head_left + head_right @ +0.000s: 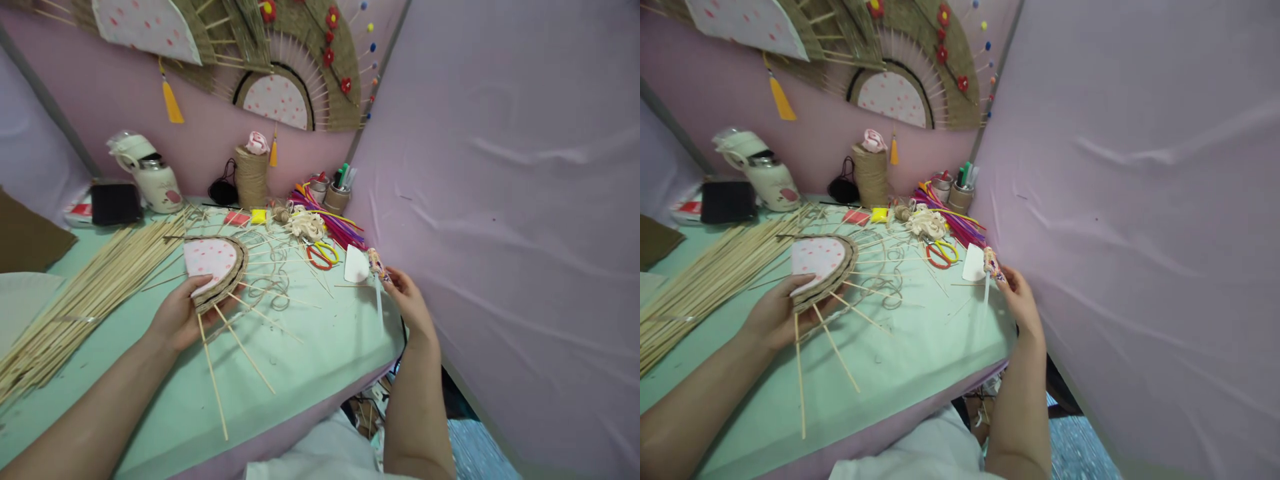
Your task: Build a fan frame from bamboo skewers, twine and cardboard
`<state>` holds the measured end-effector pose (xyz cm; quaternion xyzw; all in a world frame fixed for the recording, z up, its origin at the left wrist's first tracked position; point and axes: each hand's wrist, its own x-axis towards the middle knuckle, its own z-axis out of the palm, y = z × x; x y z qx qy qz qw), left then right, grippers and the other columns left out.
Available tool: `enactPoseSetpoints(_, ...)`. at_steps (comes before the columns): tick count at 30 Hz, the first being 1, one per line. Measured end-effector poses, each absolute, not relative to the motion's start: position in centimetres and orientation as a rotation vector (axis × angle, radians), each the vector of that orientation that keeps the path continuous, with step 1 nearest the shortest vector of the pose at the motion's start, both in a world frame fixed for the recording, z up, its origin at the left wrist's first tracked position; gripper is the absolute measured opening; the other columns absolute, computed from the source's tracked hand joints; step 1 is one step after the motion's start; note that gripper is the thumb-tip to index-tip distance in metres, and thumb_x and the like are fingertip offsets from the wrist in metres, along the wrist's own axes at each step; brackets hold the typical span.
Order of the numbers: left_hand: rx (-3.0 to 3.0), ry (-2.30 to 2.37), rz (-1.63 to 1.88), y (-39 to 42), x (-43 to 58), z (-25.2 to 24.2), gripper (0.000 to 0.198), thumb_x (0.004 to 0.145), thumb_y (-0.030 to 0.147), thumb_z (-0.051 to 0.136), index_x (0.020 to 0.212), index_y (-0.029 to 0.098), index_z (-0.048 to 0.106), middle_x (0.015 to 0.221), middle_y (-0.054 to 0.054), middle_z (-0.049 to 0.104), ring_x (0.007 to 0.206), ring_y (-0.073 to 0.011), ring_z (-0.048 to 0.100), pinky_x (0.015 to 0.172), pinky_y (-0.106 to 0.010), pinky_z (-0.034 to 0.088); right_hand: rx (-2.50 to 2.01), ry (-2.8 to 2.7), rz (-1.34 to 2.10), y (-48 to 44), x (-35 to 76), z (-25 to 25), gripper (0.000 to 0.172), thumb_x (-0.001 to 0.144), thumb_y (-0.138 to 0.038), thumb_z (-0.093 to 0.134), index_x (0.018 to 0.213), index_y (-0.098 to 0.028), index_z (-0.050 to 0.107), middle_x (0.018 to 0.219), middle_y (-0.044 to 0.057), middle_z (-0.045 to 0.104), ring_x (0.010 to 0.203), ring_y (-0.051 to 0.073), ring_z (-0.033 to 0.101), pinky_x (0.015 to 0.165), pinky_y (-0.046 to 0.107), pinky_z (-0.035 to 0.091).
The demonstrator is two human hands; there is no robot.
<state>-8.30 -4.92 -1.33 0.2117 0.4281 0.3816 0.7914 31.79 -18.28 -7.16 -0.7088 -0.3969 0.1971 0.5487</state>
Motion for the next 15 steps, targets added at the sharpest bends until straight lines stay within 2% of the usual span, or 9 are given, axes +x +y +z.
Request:
enactPoseSetpoints(5,0.479,0.897,0.824,-4.7,-8.4,-1.8,0.028,0.089,0.008,0.043,0.111,0.008,0.059,0.088,-0.009,0.077,0.081,-0.0203,0.073,0.071,-0.028,0.062,-1.705,-0.927,0.426,-18.4,32.0,-7.2,0.063,0.068,-0.052,0.072,0.12,-0.017,0.061,0.115,0.014,0.067,0.1,0.025,0.061,0.09,0.04,0.046)
enactPoseSetpoints(9,0.45,0.933,0.852,-4.3,-8.4,-2.5,0.027,0.085,0.009,0.046,0.107,0.008,0.062,0.089,-0.011,0.076,0.079,-0.0219,0.074,0.067,-0.031,0.063,-1.778,-0.956,0.415,-18.7,32.8,-7.7,0.066,0.069,-0.052,0.07,0.123,-0.016,0.059,0.11,0.013,0.066,0.096,0.024,0.06,0.088,0.039,0.047)
enactPoseSetpoints(15,0.437,0.953,0.852,-4.1,-8.3,-2.6,0.026,0.084,0.01,0.046,0.103,0.007,0.064,0.088,-0.012,0.076,0.078,-0.023,0.074,0.065,-0.032,0.063,-1.857,-0.994,0.451,-19.7,33.5,-7.7,0.06,0.072,-0.048,0.07,0.124,-0.021,0.059,0.108,0.009,0.066,0.096,0.023,0.059,0.087,0.039,0.048)
